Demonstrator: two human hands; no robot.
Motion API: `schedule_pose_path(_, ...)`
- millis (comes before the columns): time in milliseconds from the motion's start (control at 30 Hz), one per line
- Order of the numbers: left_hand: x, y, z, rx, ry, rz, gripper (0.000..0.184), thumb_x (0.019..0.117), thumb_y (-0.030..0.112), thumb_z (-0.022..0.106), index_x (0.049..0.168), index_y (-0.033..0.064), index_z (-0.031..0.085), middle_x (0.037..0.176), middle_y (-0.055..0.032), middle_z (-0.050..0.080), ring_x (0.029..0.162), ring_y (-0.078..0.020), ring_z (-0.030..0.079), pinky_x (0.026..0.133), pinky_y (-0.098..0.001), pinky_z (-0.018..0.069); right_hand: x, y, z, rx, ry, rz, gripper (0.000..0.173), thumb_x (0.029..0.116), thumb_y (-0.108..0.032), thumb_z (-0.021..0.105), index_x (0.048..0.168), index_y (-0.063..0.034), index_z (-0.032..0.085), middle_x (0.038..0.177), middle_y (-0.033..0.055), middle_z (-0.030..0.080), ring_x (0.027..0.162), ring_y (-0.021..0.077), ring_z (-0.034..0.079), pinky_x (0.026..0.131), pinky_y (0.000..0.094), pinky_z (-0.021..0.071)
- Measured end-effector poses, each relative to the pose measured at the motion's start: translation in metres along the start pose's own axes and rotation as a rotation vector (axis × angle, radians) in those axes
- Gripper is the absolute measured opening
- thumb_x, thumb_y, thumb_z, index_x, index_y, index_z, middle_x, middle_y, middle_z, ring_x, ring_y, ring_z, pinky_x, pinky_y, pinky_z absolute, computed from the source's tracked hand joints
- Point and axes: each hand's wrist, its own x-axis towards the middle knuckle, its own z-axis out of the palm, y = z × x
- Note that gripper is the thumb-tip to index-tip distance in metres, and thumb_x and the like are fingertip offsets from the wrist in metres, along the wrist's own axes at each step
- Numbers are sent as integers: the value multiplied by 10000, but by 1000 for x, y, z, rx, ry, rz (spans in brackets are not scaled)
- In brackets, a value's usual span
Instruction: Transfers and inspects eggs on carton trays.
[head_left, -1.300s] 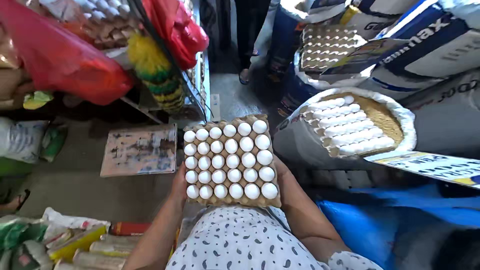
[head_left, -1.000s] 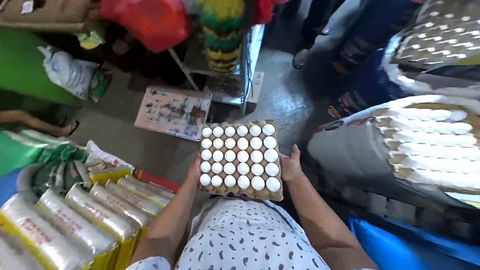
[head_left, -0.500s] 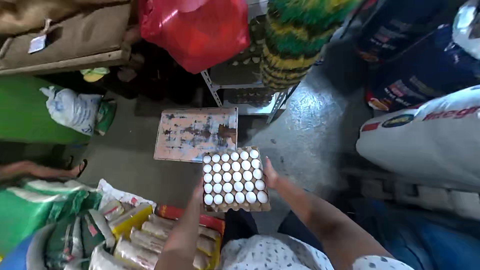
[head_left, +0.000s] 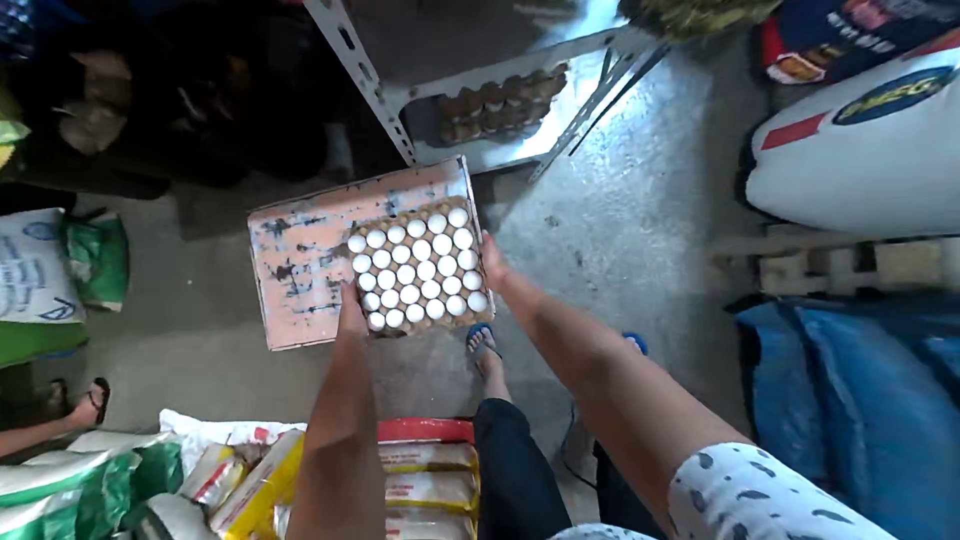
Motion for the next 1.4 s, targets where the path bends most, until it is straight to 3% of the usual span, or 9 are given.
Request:
schedule_pose_path(133,6,-23,-26,153,205,136,683,1111,510,152,1520,52,449,1499,-159,535,1365,-274,526,1138,-470,422,-1,10,-17,-172,177,-209,588,1096,-443,288,1432,-26,529,1485,269,465,1365,377,469,1107,564,417)
schedule_pose_path(200,-5,-36,-36,260,577,55,601,1109,443,371,1508,-1,439,1440,-262,538,1313,-381,550,1100,-556,454,0,16,-26,-106,197,-115,647,1104,-501,201,1519,-77,459,1598,233,349,1472,373,343,1167,594,307)
schedule_pose_path(267,-11,-50,-42,195,716,-197,665,1101,473,391,1548,-18,354,1495,-298,466,1371,-412,487,1111,-586,421,8,22,-32,30,74,77,826,1045,-669,83,1535,-100,427,1502,157,512,1350,290,511,1080,534,431)
schedule_pose_path(367,-3,-76,-39,-267,597,-290,589,1108,507,293,1378,6,447,1149,-160,562,979,-234,578,847,-417,529,17,28,-40,55,-86,168,965,990,-749,21,1495,-52,457,1367,210,597,1199,310,606,987,505,500)
schedule_pose_path(433,-1,-94,-34,-383,580,-234,274,1088,253,421,1234,28,477,985,-114,526,828,-214,555,742,-403,533,13,26,-44,-5,-79,170,910,1017,-725,84,1494,-47,457,1386,216,582,1221,314,596,1010,500,493)
schedule_pose_path(633,-22,-118,2,-358,548,-234,293,1088,189,451,1355,71,430,1050,-112,529,886,-210,570,781,-409,544,1,37,-82,197,28,209,863,1004,-752,200,1387,-65,555,1263,180,654,1124,291,643,938,519,532)
schedule_pose_path(933,-102,-149,157,-302,371,-251,278,1085,111,445,1344,14,435,999,-135,587,805,-208,616,723,-398,571,-37,11,-263,239,221,93,797,1026,-712,220,1287,-50,579,1081,146,688,927,245,677,801,470,572)
schedule_pose_path(1167,-134,-158,268,-361,250,-278,365,1074,44,454,1425,2,364,1109,-180,593,876,-237,649,777,-390,587,-53,-38,-377,177,303,23,869,1019,-722,129,1390,-47,531,1167,167,664,997,246,661,870,479,548)
schedule_pose_path(1400,-129,-157,314,-414,309,-247,437,1071,28,460,1485,19,323,1265,-212,544,998,-274,637,847,-403,580,-32,-73,-409,160,152,-37,934,999,-740,42,1482,-71,479,1283,199,646,1098,285,663,928,497,548)
